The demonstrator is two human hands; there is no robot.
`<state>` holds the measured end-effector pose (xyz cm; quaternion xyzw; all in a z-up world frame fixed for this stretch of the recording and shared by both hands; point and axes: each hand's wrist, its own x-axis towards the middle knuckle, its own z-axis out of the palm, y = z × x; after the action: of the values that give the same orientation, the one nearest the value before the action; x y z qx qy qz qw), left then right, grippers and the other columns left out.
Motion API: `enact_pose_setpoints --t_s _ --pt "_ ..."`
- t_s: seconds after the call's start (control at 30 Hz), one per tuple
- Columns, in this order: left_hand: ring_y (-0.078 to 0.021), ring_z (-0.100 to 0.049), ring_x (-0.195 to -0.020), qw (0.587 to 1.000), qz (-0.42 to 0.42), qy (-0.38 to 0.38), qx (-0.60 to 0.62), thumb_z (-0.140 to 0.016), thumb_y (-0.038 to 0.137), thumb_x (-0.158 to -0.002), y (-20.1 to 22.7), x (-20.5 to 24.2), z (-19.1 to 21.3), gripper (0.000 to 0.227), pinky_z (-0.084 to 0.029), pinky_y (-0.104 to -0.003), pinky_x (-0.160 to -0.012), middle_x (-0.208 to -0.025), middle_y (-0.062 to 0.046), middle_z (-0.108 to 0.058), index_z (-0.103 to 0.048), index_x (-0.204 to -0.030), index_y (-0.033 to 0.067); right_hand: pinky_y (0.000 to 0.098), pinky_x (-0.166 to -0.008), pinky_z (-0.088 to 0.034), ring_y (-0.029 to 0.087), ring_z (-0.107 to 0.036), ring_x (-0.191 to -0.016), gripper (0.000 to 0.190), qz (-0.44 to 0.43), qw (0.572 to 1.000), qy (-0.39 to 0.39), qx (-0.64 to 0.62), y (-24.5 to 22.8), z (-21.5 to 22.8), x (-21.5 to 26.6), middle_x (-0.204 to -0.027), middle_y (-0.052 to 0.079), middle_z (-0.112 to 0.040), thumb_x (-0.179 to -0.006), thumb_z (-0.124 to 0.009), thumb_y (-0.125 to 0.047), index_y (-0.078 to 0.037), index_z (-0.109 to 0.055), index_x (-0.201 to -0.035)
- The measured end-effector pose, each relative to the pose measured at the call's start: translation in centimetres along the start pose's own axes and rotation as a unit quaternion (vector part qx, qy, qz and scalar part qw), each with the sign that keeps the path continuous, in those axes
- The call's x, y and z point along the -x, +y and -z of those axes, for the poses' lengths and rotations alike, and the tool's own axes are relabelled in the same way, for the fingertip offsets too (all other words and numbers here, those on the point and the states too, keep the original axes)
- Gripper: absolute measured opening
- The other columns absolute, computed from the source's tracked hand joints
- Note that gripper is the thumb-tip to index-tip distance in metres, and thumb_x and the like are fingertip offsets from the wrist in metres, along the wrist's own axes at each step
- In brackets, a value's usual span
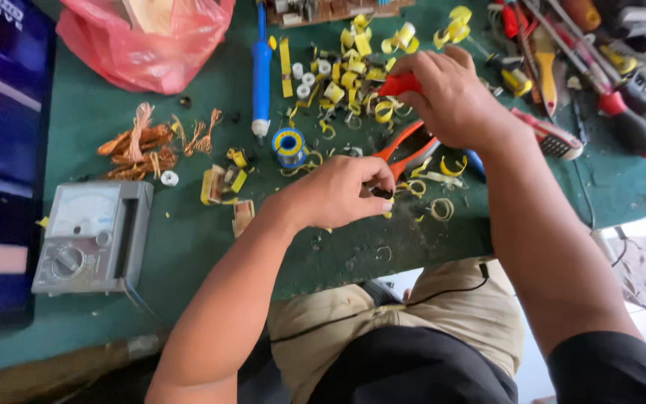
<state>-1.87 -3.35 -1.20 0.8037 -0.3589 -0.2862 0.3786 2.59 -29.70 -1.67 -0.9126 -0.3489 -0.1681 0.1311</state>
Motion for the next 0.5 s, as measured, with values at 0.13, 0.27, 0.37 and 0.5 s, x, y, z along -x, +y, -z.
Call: enact_pose_setpoints --t_s 0.13,0.27,0.37,0.5 --pt "-0.0142 -0.072 -0.086 0.997 0.047 0.069 0.003 -0.077 0.025 -0.092 -1.1 -0.3 0.7 0.023 -0.054 -0.033 -0.076 -0.095 -0.001 -0.076 -0.072 -0.112 0.0167 0.0544 -0.099 -0.048 0.043 -0.067 -0.118 0.035 -0.094 0.993 0.015 -0.074 -4.9 4.4 0.5 -0.135 0.025 -0.068 -0.113 -0.055 -0.013 0.005 -0.052 -0.143" --pt "-0.0180 -0.073 -0.084 0.989 -0.014 0.138 -0.046 -0.078 0.022 -0.089 -2.0 -0.2 1.0 0.019 -0.055 -0.036 -0.072 -0.100 -0.001 -0.079 -0.073 -0.106 0.0149 0.0327 -0.070 -0.053 0.016 -0.067 -0.070 0.047 -0.257 0.925 -0.241 -0.139 -7.5 7.1 5.1 -0.086 0.001 -0.079 -0.085 -0.084 -0.042 -0.023 -0.075 -0.127" --pt "-0.0139 -0.070 -0.088 0.980 -0.092 0.177 0.005 -0.074 0.017 -0.092 -2.4 0.2 0.9 0.019 -0.056 -0.030 -0.077 -0.102 -0.001 -0.075 -0.070 -0.110 0.0153 0.0288 -0.085 -0.053 0.011 -0.073 -0.075 0.030 -0.253 0.860 -0.422 -0.134 -7.9 5.6 6.7 -0.081 -0.006 -0.080 -0.096 -0.071 -0.056 -0.026 -0.076 -0.097" --pt "-0.0167 -0.069 -0.079 0.983 -0.069 0.169 -0.023 -0.070 0.017 -0.098 -1.9 0.3 2.0 0.039 -0.052 -0.035 -0.069 -0.108 -0.005 -0.078 -0.071 -0.137 0.0218 0.0497 -0.075 -0.059 0.032 -0.073 -0.082 0.030 -0.175 0.977 -0.092 -0.085 -8.6 3.1 8.2 -0.104 0.013 -0.077 -0.106 -0.071 -0.030 -0.001 -0.071 -0.114"
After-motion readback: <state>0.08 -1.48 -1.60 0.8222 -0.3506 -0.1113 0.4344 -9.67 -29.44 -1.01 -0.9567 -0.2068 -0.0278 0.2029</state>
